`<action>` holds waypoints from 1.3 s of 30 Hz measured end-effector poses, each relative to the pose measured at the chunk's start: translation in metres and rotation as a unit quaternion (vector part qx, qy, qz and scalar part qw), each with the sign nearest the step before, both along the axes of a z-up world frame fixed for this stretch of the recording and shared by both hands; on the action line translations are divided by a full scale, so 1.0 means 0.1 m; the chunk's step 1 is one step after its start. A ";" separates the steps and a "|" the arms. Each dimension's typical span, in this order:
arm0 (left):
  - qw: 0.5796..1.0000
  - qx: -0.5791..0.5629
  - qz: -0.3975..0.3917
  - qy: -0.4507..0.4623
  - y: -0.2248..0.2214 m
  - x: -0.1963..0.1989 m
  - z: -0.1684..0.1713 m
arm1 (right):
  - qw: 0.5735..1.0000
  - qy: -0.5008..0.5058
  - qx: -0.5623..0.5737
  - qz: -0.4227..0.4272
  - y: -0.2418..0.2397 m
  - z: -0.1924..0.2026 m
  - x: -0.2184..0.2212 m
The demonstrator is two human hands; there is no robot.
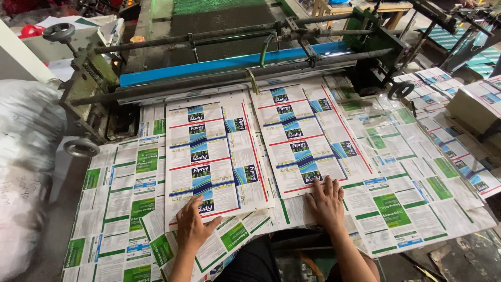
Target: Operating a screen printing machine to print product labels on sheets of paper.
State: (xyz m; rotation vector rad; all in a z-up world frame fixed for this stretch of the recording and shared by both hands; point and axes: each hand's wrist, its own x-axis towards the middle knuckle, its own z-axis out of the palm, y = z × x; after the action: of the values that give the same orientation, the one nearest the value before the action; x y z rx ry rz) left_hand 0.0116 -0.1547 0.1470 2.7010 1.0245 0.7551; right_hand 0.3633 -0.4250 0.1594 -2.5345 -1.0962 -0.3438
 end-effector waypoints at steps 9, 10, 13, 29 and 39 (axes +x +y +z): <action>0.997 -0.021 0.012 0.077 -0.02 0.02 0.09 | 0.998 0.023 0.053 0.003 0.01 0.02 -0.02; 0.999 -0.013 0.004 0.046 -0.02 0.01 0.05 | 1.000 -0.001 0.003 -0.006 0.01 0.02 -0.03; 1.000 -0.005 -0.003 0.014 -0.01 0.02 0.08 | 0.999 -0.020 -0.040 -0.014 0.01 -0.02 0.00; 0.999 0.016 -0.021 -0.047 -0.12 0.02 0.37 | 1.000 -0.011 0.002 0.019 -0.03 -0.06 0.04; 0.962 -0.102 0.232 -0.106 0.28 -0.22 0.40 | 1.000 0.011 -0.016 0.019 -0.02 0.03 0.00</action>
State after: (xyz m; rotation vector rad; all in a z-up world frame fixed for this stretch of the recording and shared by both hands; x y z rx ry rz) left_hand -0.0100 -0.1269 0.1870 2.1704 1.6001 0.9251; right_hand 0.3629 -0.4272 0.1626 -2.5357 -1.1485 -0.2907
